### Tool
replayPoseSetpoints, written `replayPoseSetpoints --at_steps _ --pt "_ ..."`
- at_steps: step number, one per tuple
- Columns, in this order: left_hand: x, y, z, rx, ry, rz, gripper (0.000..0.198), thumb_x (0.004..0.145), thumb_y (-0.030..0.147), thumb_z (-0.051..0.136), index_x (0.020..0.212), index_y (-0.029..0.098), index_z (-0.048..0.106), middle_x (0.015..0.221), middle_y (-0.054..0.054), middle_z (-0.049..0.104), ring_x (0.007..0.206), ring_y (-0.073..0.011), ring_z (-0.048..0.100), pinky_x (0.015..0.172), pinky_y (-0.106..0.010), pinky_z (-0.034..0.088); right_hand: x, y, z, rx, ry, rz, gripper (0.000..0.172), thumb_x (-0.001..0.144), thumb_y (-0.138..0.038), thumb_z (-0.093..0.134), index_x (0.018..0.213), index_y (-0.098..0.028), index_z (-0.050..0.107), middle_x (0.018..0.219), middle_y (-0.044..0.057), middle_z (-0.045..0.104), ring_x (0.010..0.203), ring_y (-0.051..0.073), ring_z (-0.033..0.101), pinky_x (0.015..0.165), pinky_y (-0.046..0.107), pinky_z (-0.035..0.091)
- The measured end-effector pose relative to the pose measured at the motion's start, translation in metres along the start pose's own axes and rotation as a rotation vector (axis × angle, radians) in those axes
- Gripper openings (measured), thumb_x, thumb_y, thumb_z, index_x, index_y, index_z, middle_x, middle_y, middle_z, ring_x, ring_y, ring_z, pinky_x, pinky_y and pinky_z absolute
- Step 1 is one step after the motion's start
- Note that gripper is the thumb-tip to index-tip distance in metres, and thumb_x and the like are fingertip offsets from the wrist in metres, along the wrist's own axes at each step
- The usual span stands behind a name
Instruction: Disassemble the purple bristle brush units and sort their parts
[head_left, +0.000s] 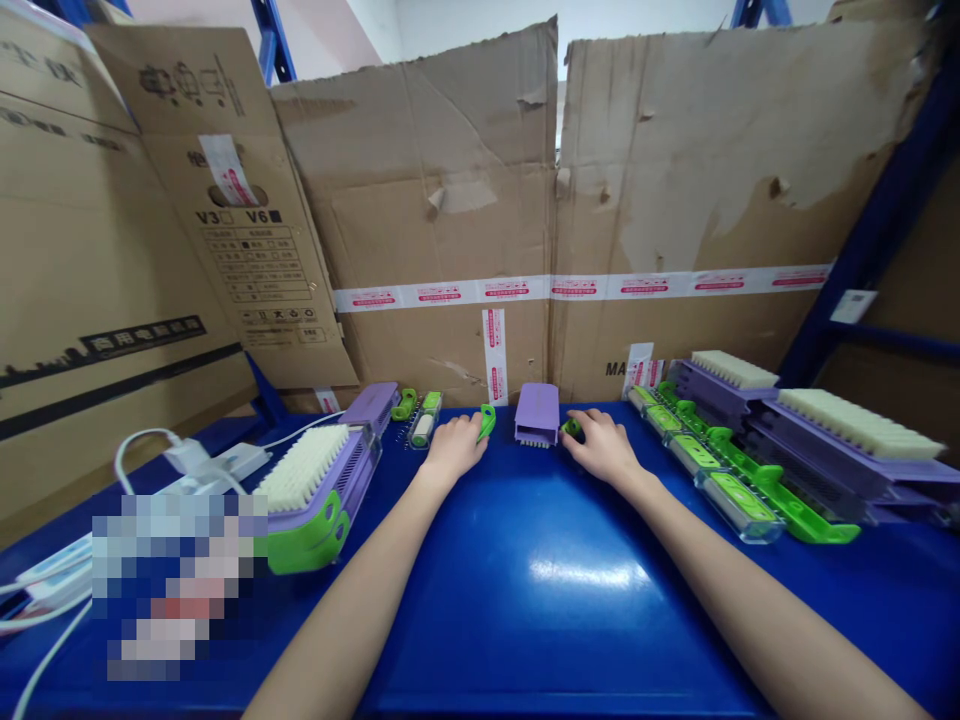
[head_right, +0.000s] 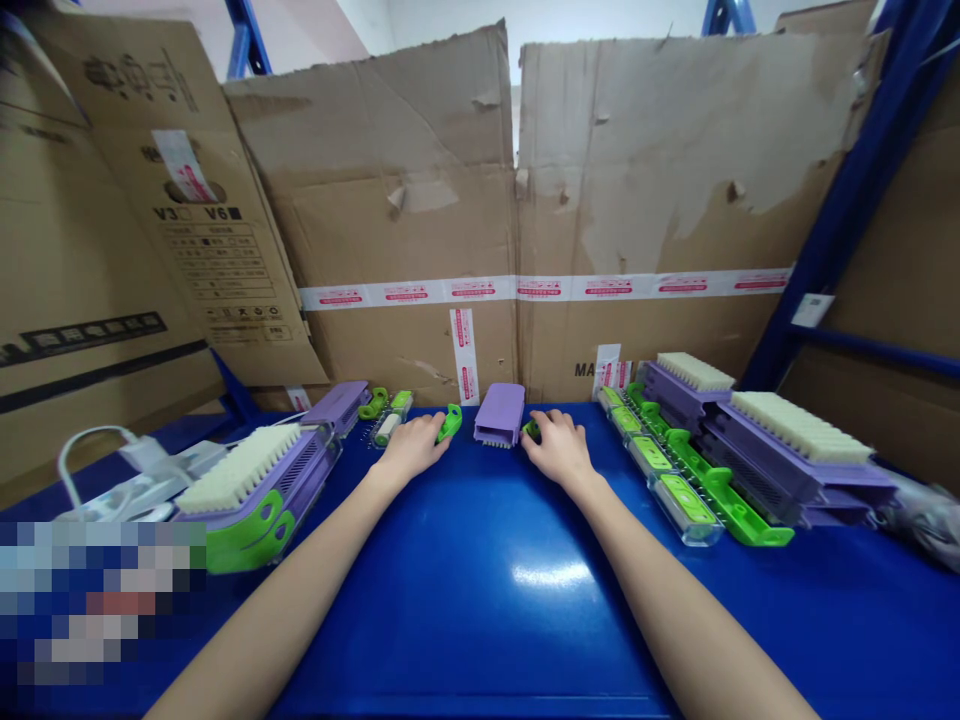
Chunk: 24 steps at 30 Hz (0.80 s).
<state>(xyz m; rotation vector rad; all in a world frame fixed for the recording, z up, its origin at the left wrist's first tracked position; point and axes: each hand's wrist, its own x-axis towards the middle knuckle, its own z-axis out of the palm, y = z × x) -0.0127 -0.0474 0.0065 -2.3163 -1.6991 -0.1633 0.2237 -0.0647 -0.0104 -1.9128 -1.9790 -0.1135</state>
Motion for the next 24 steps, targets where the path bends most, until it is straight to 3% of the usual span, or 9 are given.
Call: replayPoseSetpoints --at_steps 5,10,13,18,24 --pt "0.0 -0.001 -0.003 0.002 0.055 -0.056 0.029 0.088 0.032 0.041 0.109 0.015 0.051 0.098 -0.013 0.06 0.098 -0.0259 0.059 0.076 -0.035 0.047 -0.002 -0.001 0.002 -0.049 -0.134 -0.022 0.042 0.085 -0.045 0.041 0.114 -0.02 0.058 0.115 0.013 0.055 0.112 0.031 0.042 0.083 0.043 0.036" --pt "0.001 -0.014 -0.016 0.054 0.258 -0.292 0.033 0.09 0.029 0.031 0.11 0.013 0.052 0.098 -0.015 0.058 0.096 -0.027 0.056 0.073 -0.035 0.047 -0.002 -0.001 0.001 -0.056 -0.154 -0.022 0.043 0.086 -0.046 0.039 0.116 -0.02 0.056 0.118 0.013 0.054 0.114 0.031 0.04 0.085 0.044 0.035" --pt "-0.001 -0.028 -0.026 0.11 0.319 -0.453 0.032 0.088 0.024 0.033 0.108 0.011 0.054 0.097 -0.018 0.057 0.098 -0.0293 0.054 0.073 -0.037 0.046 -0.002 -0.002 0.0 -0.058 -0.155 -0.026 0.043 0.086 -0.045 0.039 0.115 -0.02 0.056 0.117 0.014 0.054 0.114 0.031 0.04 0.084 0.043 0.035" --pt "-0.005 -0.044 -0.033 0.16 0.224 -0.621 0.029 0.082 0.011 0.037 0.102 0.006 0.058 0.099 -0.022 0.057 0.097 -0.0306 0.055 0.07 -0.035 0.046 -0.003 -0.002 0.0 -0.057 -0.154 -0.026 0.042 0.086 -0.045 0.039 0.115 -0.02 0.057 0.116 0.014 0.055 0.112 0.031 0.042 0.083 0.042 0.035" --pt "-0.004 -0.043 -0.036 0.078 0.125 -0.693 0.034 0.083 0.005 0.034 0.104 0.003 0.06 0.1 -0.023 0.058 0.083 -0.024 0.064 0.068 -0.031 0.048 -0.002 -0.001 0.0 -0.06 -0.154 -0.025 0.041 0.086 -0.046 0.039 0.113 -0.02 0.057 0.116 0.014 0.054 0.112 0.031 0.042 0.083 0.042 0.035"
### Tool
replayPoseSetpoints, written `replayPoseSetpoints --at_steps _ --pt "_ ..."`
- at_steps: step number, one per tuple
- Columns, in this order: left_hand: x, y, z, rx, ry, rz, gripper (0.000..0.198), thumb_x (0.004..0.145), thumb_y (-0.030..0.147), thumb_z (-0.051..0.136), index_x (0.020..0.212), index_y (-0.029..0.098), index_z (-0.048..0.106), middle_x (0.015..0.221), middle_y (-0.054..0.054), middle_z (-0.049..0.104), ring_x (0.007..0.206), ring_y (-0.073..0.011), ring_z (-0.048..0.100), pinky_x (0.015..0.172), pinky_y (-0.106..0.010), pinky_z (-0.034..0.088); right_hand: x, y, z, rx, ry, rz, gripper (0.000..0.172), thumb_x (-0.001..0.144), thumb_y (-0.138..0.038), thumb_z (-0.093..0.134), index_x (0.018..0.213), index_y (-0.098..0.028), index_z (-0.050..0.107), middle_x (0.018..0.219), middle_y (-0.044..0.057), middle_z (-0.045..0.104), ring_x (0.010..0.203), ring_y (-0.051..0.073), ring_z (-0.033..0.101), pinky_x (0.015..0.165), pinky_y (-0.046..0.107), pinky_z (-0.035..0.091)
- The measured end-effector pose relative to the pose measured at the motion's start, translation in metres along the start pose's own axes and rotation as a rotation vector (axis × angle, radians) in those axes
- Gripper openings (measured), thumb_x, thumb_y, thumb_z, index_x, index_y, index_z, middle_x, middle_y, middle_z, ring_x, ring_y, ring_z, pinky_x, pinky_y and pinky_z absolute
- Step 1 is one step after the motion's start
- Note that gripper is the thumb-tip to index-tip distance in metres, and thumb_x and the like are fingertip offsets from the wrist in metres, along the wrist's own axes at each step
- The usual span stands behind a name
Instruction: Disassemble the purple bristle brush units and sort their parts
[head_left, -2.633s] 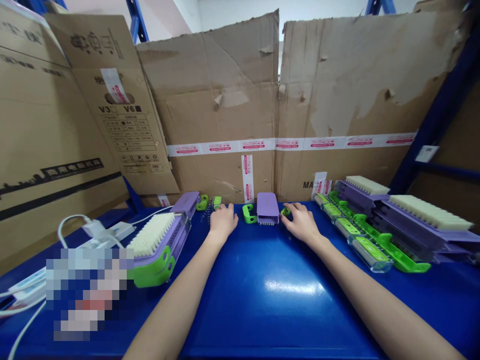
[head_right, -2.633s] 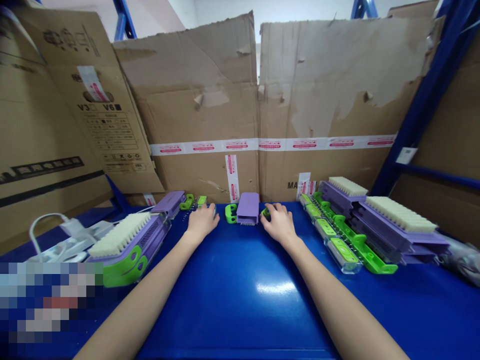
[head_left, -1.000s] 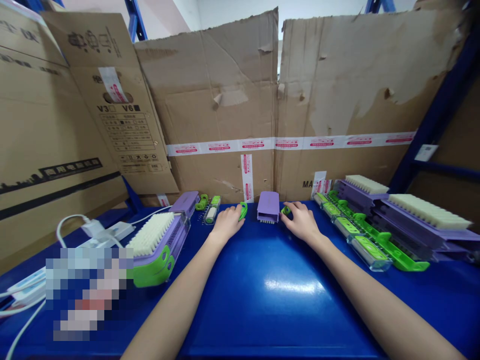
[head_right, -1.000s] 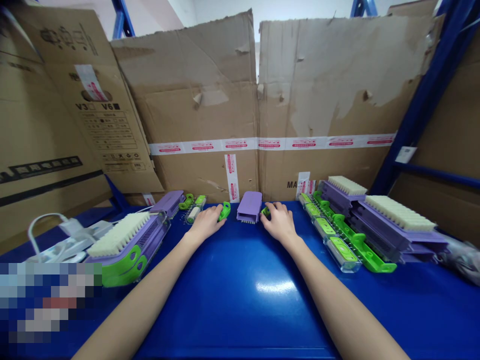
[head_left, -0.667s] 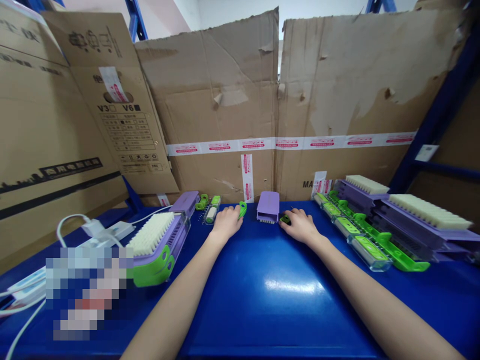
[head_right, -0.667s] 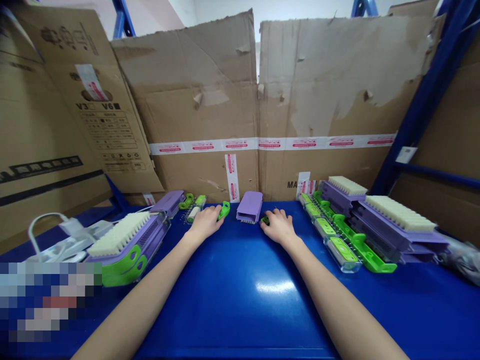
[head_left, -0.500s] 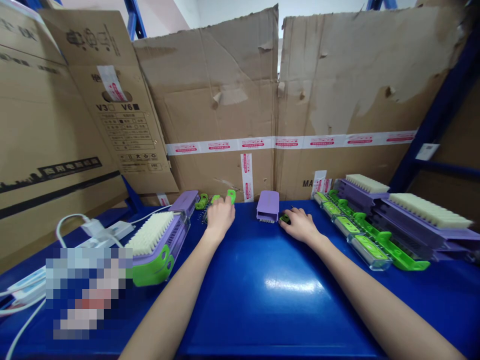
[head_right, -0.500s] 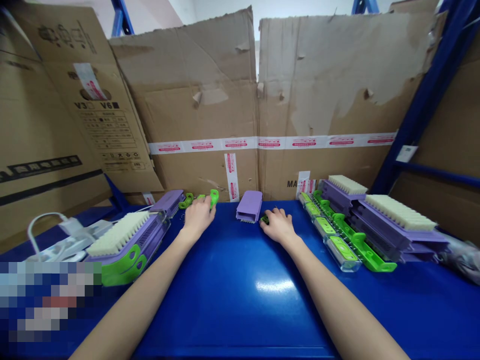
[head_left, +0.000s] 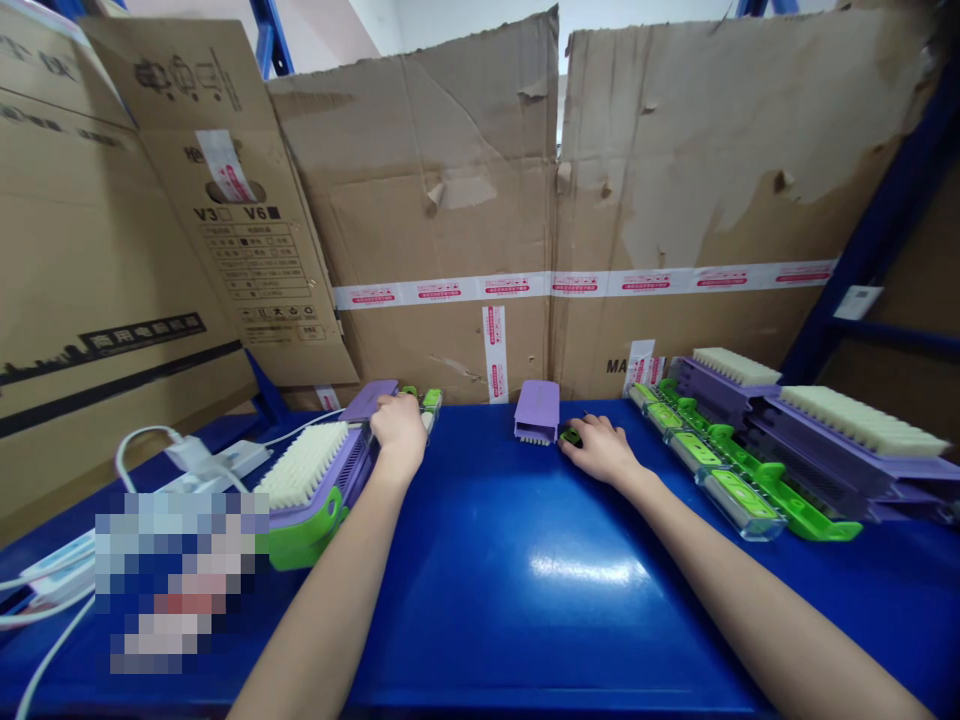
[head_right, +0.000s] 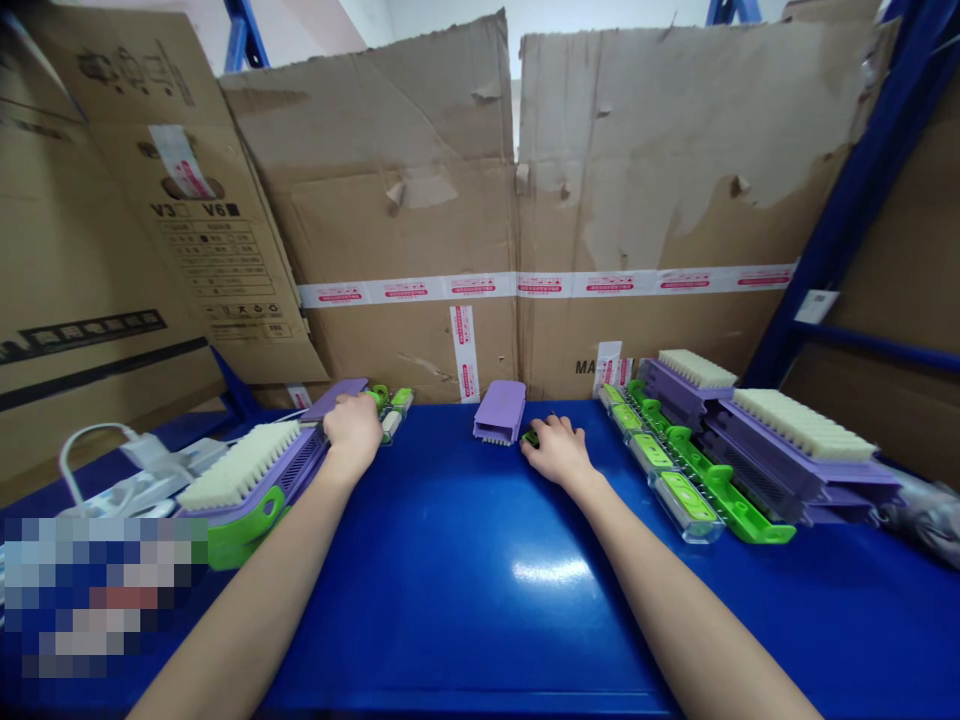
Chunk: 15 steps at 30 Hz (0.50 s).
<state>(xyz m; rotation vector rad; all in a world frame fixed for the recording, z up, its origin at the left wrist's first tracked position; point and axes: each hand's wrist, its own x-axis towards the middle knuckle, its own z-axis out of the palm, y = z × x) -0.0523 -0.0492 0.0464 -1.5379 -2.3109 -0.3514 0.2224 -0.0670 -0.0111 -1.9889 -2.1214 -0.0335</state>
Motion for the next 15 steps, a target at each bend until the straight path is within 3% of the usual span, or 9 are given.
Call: replayPoseSetpoints --at_steps 5,15 --pt "0.0005 0.0003 -0.005 0.031 -0.04 -0.018 0.035 0.083 0.004 0.035 0.105 0.004 0.062 0.107 -0.025 0.057 0.085 -0.0243 0.065 0.067 -0.031 0.05 0.0001 0.0006 0.0004 0.004 0.009 -0.005 0.041 0.085 -0.046 0.04 0.111 -0.02 0.058 0.114 0.013 0.055 0.11 0.031 0.044 0.082 0.042 0.035" --pt "0.0049 -0.0027 0.0012 0.04 -0.201 0.032 0.038 0.081 0.0 0.034 0.098 0.008 0.066 0.098 -0.02 0.066 0.095 -0.0259 0.064 0.071 -0.033 0.05 0.0005 0.0008 0.0008 0.01 0.005 -0.006 0.042 0.086 -0.046 0.039 0.114 -0.02 0.057 0.117 0.014 0.055 0.115 0.031 0.04 0.084 0.043 0.035"
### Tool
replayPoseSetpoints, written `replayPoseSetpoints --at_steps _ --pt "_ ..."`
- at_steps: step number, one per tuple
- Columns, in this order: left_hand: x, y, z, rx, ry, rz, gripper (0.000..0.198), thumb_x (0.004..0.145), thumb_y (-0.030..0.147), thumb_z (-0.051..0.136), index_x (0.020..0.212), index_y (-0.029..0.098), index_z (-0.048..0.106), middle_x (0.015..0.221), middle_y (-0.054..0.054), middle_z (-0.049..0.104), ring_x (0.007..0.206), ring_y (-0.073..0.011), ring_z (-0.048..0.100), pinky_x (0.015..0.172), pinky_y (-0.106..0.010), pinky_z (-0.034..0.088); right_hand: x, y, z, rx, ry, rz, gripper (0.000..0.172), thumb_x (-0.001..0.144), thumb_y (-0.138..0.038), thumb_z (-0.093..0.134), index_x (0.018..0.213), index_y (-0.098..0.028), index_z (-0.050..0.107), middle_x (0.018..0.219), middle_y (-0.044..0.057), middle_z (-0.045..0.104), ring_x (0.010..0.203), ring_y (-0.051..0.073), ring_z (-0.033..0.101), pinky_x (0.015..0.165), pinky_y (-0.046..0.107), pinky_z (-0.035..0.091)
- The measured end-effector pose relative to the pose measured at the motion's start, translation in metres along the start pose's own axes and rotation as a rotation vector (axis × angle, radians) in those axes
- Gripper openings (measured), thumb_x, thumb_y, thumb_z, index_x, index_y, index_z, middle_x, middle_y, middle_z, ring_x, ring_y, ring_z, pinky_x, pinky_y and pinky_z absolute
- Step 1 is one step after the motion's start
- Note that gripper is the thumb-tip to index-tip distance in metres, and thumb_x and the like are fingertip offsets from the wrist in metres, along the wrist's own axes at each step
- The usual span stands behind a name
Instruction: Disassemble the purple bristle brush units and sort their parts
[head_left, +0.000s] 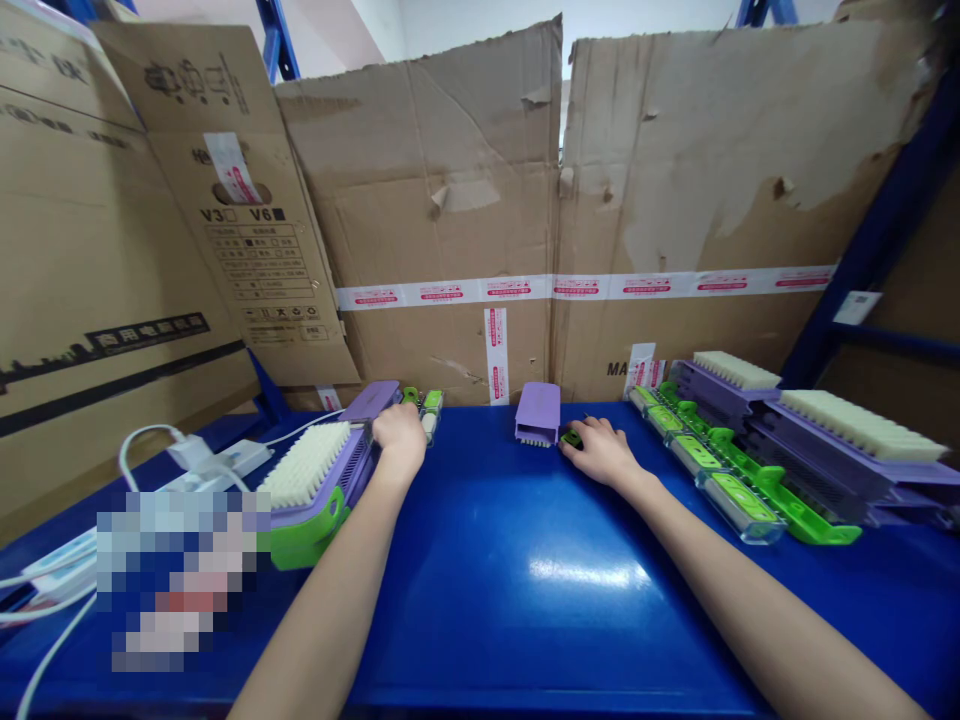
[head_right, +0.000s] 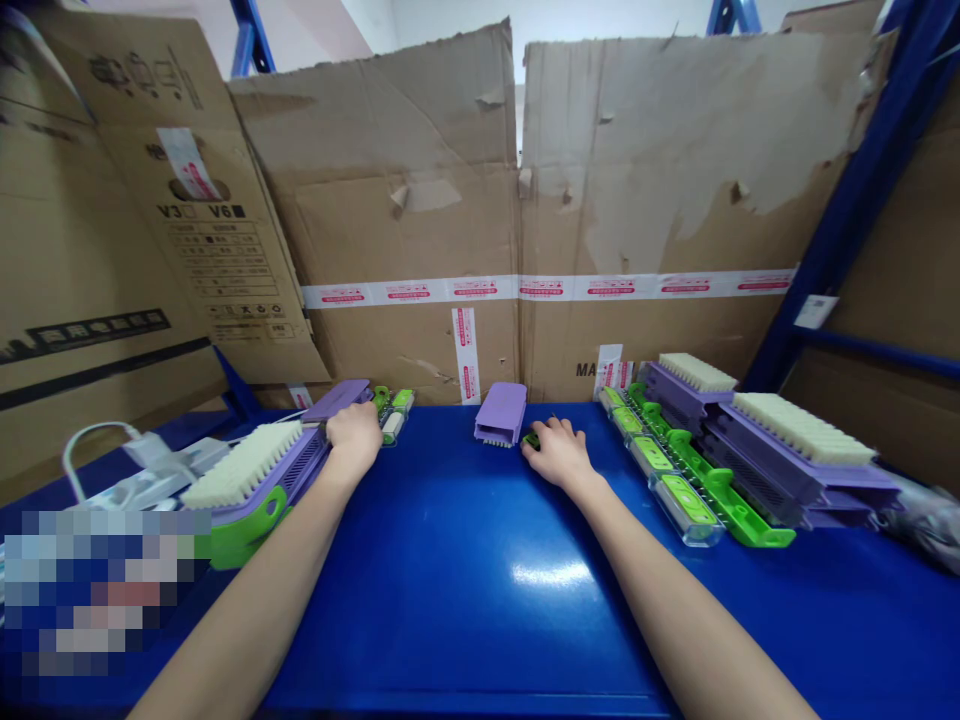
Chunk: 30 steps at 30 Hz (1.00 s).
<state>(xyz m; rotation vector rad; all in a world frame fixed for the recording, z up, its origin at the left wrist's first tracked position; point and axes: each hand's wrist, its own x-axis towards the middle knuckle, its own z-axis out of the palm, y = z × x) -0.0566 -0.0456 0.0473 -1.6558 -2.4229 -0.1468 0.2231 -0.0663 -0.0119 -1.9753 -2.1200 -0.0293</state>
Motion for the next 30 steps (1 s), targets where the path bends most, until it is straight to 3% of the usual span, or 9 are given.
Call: replayPoseSetpoints --at_steps 7,19,22,26,30 --pt "0.003 -0.002 0.006 -0.008 -0.058 0.0 0.032 0.079 0.005 0.04 0.098 0.008 0.066 0.099 -0.024 0.065 0.095 -0.0279 0.064 0.07 -0.033 0.05 0.0 0.0 0.0 -0.005 -0.005 0.0 0.042 0.086 -0.046 0.038 0.114 -0.02 0.057 0.117 0.014 0.054 0.113 0.031 0.041 0.084 0.042 0.035" --pt "0.005 -0.003 0.017 -0.022 -0.016 0.062 0.027 0.082 0.026 0.048 0.095 0.011 0.066 0.094 -0.023 0.066 0.093 -0.0272 0.065 0.071 -0.033 0.051 -0.001 0.0 0.0 -0.007 0.009 -0.006 0.041 0.085 -0.045 0.039 0.113 -0.021 0.057 0.115 0.013 0.055 0.113 0.031 0.042 0.082 0.043 0.036" --pt "0.004 -0.004 0.015 -0.015 -0.009 0.067 0.026 0.083 0.019 0.045 0.095 0.01 0.066 0.095 -0.022 0.066 0.093 -0.0264 0.065 0.072 -0.032 0.051 0.0 0.0 0.0 -0.005 0.0 -0.002 0.041 0.085 -0.045 0.039 0.113 -0.021 0.057 0.116 0.013 0.055 0.113 0.031 0.042 0.083 0.042 0.036" --pt "-0.002 0.003 0.006 -0.006 0.102 0.059 0.034 0.083 0.004 0.031 0.099 0.007 0.061 0.09 -0.02 0.066 0.089 -0.0243 0.066 0.071 -0.032 0.05 0.0 0.0 0.0 -0.006 -0.004 0.0 0.042 0.086 -0.046 0.039 0.114 -0.02 0.057 0.116 0.014 0.055 0.113 0.031 0.041 0.083 0.042 0.036" --pt "-0.02 0.024 0.0 -0.021 0.306 0.148 0.033 0.085 0.01 0.03 0.109 0.007 0.052 0.093 -0.019 0.062 0.083 -0.0244 0.065 0.067 -0.032 0.049 0.0 0.0 0.0 -0.006 0.004 -0.003 0.04 0.086 -0.045 0.04 0.113 -0.02 0.057 0.116 0.014 0.055 0.113 0.031 0.042 0.083 0.042 0.036"
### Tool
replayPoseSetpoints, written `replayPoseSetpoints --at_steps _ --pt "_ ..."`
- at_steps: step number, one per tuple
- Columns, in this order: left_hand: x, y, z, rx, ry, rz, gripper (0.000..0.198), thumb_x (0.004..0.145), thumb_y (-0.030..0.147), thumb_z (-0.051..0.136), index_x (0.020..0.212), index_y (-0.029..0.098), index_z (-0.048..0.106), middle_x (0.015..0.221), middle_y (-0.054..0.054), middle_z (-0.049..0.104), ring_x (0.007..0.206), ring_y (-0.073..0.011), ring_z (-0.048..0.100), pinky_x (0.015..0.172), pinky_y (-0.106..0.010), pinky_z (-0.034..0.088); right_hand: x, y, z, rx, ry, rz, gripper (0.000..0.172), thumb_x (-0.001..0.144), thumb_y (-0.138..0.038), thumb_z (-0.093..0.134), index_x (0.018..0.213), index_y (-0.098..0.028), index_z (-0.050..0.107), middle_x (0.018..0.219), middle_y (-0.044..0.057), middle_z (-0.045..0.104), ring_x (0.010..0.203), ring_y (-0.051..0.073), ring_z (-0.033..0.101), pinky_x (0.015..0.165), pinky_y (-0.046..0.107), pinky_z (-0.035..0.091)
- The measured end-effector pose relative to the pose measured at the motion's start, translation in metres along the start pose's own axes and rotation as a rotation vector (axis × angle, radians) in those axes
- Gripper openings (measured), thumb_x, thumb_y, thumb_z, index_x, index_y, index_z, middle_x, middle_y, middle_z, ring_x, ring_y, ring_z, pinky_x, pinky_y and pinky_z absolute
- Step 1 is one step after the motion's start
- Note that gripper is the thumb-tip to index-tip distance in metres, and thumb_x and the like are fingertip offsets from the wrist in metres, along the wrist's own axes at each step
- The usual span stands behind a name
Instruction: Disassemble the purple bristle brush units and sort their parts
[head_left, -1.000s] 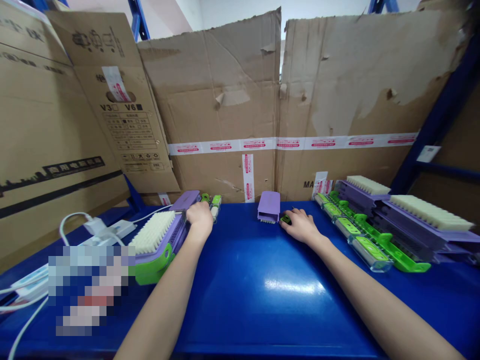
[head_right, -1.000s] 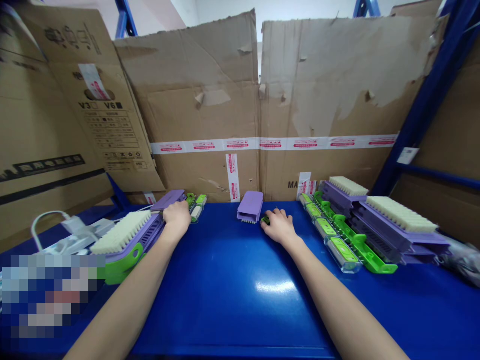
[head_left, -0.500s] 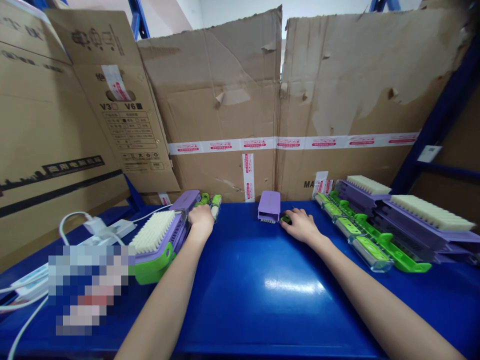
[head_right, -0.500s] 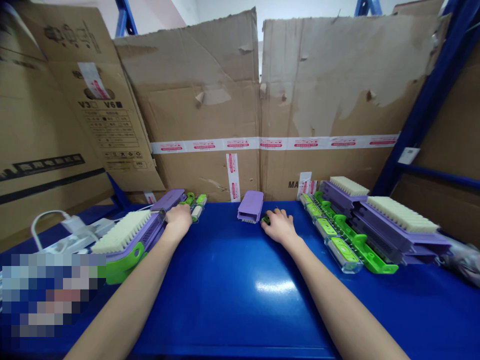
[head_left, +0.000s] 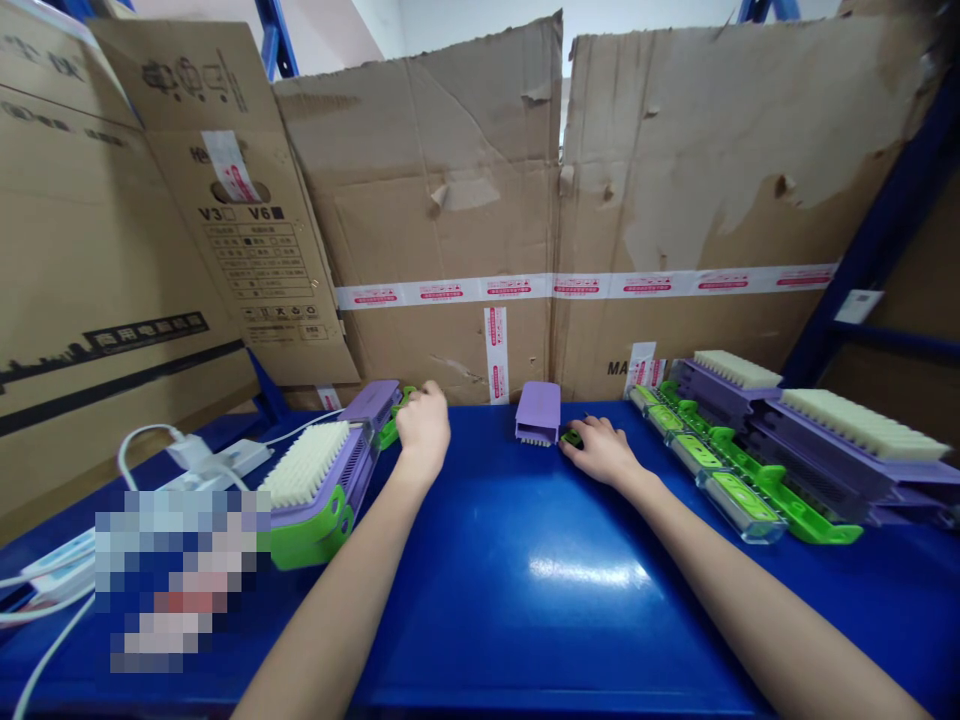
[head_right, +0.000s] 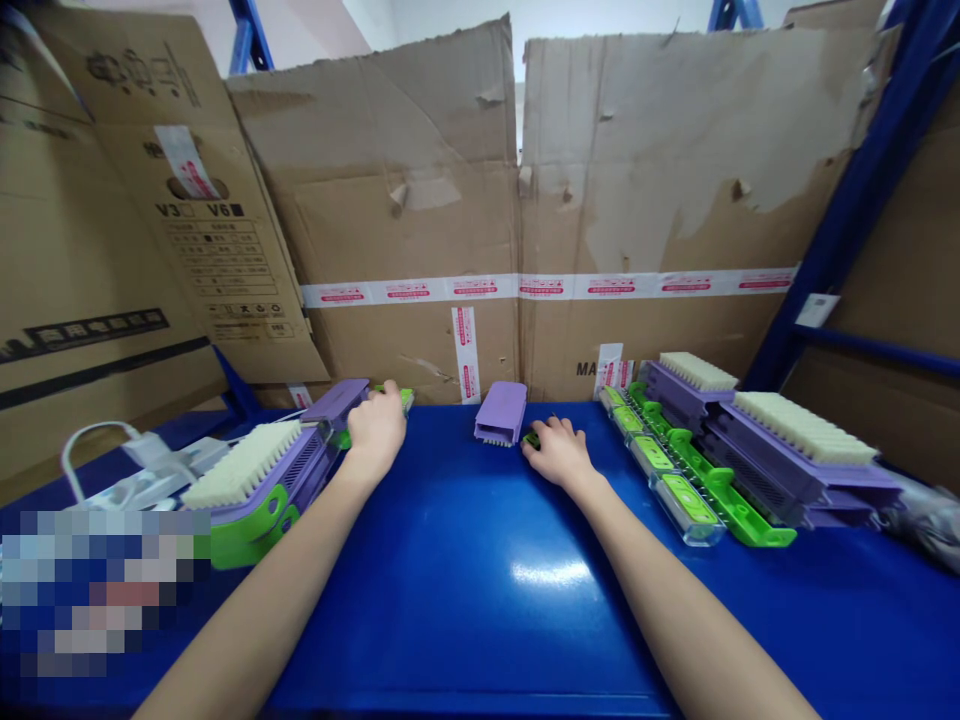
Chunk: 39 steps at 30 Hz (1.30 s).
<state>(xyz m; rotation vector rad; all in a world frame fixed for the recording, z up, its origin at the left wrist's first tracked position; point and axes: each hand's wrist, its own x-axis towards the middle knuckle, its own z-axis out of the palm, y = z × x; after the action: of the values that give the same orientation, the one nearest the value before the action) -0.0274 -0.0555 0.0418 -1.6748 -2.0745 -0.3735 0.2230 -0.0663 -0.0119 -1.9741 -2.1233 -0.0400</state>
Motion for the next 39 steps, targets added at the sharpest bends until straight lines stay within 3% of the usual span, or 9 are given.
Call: replayPoseSetpoints --at_steps 4,7,12,20,26,39 --pt "-0.016 0.027 -0.001 -0.046 0.084 0.224 0.031 0.087 0.016 0.029 0.109 0.011 0.05 0.094 -0.017 0.058 0.087 -0.0251 0.061 0.067 -0.031 0.049 -0.001 0.0 0.0 0.003 0.007 -0.002 0.04 0.085 -0.044 0.04 0.112 -0.021 0.058 0.115 0.013 0.056 0.111 0.031 0.043 0.082 0.041 0.037" --pt "-0.021 0.035 0.005 -0.078 0.054 0.307 0.031 0.088 0.017 0.027 0.106 0.011 0.051 0.094 -0.017 0.057 0.092 -0.0267 0.058 0.068 -0.032 0.048 -0.001 0.0 0.0 0.0 0.011 -0.005 0.04 0.085 -0.044 0.04 0.112 -0.021 0.058 0.114 0.013 0.056 0.11 0.031 0.044 0.081 0.042 0.037" --pt "-0.012 0.021 0.015 -0.063 0.033 0.114 0.032 0.088 0.016 0.026 0.108 0.008 0.05 0.097 -0.02 0.056 0.093 -0.0291 0.057 0.068 -0.034 0.048 0.0 0.0 0.0 -0.001 0.005 -0.001 0.04 0.085 -0.045 0.04 0.111 -0.02 0.058 0.115 0.014 0.055 0.111 0.031 0.043 0.081 0.041 0.036" --pt "0.006 -0.011 0.038 -0.018 -0.028 -0.185 0.049 0.086 0.042 0.035 0.118 0.006 0.045 0.098 -0.026 0.058 0.09 -0.0365 0.06 0.071 -0.046 0.043 0.0 0.0 -0.001 0.003 -0.008 -0.002 0.042 0.086 -0.045 0.039 0.114 -0.02 0.057 0.116 0.014 0.055 0.113 0.032 0.041 0.082 0.042 0.036" --pt "0.01 -0.015 0.041 -0.071 -0.167 -0.152 0.045 0.087 0.042 0.034 0.115 0.009 0.047 0.097 -0.024 0.062 0.09 -0.0364 0.061 0.076 -0.049 0.039 -0.001 0.0 0.0 0.003 0.002 -0.008 0.041 0.086 -0.044 0.04 0.113 -0.019 0.058 0.114 0.014 0.055 0.111 0.032 0.043 0.081 0.043 0.036" --pt "0.011 -0.019 0.052 -0.099 -0.232 -0.08 0.047 0.087 0.041 0.029 0.112 0.009 0.053 0.105 -0.025 0.061 0.108 -0.0376 0.049 0.081 -0.047 0.035 0.0 0.001 0.002 0.005 0.014 -0.008 0.041 0.085 -0.045 0.041 0.113 -0.02 0.058 0.114 0.014 0.056 0.111 0.032 0.043 0.081 0.043 0.036"
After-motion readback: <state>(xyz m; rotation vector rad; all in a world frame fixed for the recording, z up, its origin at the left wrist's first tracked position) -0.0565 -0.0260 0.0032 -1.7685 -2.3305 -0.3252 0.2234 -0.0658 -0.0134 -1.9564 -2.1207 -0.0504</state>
